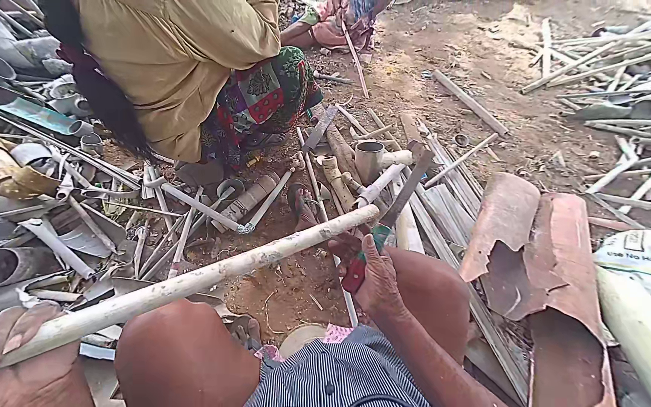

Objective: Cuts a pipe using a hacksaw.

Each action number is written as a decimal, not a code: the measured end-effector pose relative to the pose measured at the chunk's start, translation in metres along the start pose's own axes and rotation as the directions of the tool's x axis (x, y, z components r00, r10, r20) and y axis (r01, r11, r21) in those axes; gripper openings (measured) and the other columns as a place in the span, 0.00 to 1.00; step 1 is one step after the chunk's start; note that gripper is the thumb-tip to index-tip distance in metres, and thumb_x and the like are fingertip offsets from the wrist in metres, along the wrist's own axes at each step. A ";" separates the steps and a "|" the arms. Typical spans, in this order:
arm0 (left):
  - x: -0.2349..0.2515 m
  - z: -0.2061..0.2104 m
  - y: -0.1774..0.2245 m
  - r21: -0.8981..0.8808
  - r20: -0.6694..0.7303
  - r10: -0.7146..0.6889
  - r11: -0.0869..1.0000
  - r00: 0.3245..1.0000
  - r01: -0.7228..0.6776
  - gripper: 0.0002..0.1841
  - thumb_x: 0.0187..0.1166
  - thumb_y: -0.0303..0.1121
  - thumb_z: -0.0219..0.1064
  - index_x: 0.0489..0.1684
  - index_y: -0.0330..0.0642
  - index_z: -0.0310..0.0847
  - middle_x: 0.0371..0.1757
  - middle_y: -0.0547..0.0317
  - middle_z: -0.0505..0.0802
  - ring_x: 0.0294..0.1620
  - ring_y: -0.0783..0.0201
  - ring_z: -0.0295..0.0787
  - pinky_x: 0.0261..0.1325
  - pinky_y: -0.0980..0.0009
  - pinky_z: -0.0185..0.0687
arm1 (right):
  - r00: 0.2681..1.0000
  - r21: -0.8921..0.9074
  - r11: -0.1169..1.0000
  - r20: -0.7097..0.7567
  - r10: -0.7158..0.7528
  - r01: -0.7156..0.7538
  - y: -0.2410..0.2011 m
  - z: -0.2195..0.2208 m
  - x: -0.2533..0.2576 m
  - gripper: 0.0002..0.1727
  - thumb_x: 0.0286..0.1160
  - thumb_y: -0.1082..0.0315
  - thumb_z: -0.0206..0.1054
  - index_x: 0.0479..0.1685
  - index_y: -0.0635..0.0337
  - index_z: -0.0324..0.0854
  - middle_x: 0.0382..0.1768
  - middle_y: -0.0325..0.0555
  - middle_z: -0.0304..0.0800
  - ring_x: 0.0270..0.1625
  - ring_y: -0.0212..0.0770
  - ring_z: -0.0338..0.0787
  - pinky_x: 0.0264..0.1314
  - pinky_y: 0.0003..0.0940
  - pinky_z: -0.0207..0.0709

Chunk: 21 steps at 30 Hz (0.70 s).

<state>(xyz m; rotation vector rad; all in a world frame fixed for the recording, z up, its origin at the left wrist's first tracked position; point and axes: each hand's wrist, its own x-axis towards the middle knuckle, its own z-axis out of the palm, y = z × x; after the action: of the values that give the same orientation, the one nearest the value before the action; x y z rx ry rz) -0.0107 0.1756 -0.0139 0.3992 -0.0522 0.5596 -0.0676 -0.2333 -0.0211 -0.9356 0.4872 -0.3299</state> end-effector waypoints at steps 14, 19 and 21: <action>-0.033 0.005 -0.042 -0.157 0.000 -0.158 0.975 0.987 0.156 0.24 0.85 0.37 0.43 0.24 0.33 0.80 0.13 0.61 0.80 0.13 0.70 0.78 0.21 0.77 0.79 | 0.993 0.268 0.963 -0.113 0.015 0.016 -0.017 0.034 -0.002 0.10 0.92 0.69 0.52 0.58 0.65 0.74 0.42 0.56 0.94 0.23 0.38 0.90 0.21 0.29 0.84; -0.062 0.023 -0.065 0.015 0.057 -0.276 0.961 0.959 0.276 0.22 0.82 0.29 0.40 0.23 0.43 0.82 0.18 0.61 0.87 0.26 0.65 0.90 0.51 0.63 0.92 | 0.989 0.235 0.971 -0.134 0.066 -0.033 -0.009 0.040 0.001 0.10 0.89 0.70 0.57 0.56 0.66 0.80 0.40 0.52 0.94 0.23 0.35 0.89 0.23 0.26 0.84; -0.070 0.029 -0.073 0.098 -0.006 -0.346 0.933 0.938 0.345 0.23 0.81 0.27 0.39 0.25 0.44 0.82 0.22 0.60 0.90 0.31 0.63 0.93 0.56 0.57 0.93 | 0.985 0.218 0.975 -0.159 0.074 -0.039 -0.008 0.045 0.001 0.09 0.89 0.71 0.56 0.57 0.66 0.77 0.40 0.52 0.93 0.23 0.34 0.88 0.23 0.26 0.83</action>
<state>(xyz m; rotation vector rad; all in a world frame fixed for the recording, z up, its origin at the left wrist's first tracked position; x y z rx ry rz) -0.0305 0.0727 -0.0236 0.4951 0.0352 0.2112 -0.0429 -0.2074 0.0076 -0.6862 0.6171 -0.4023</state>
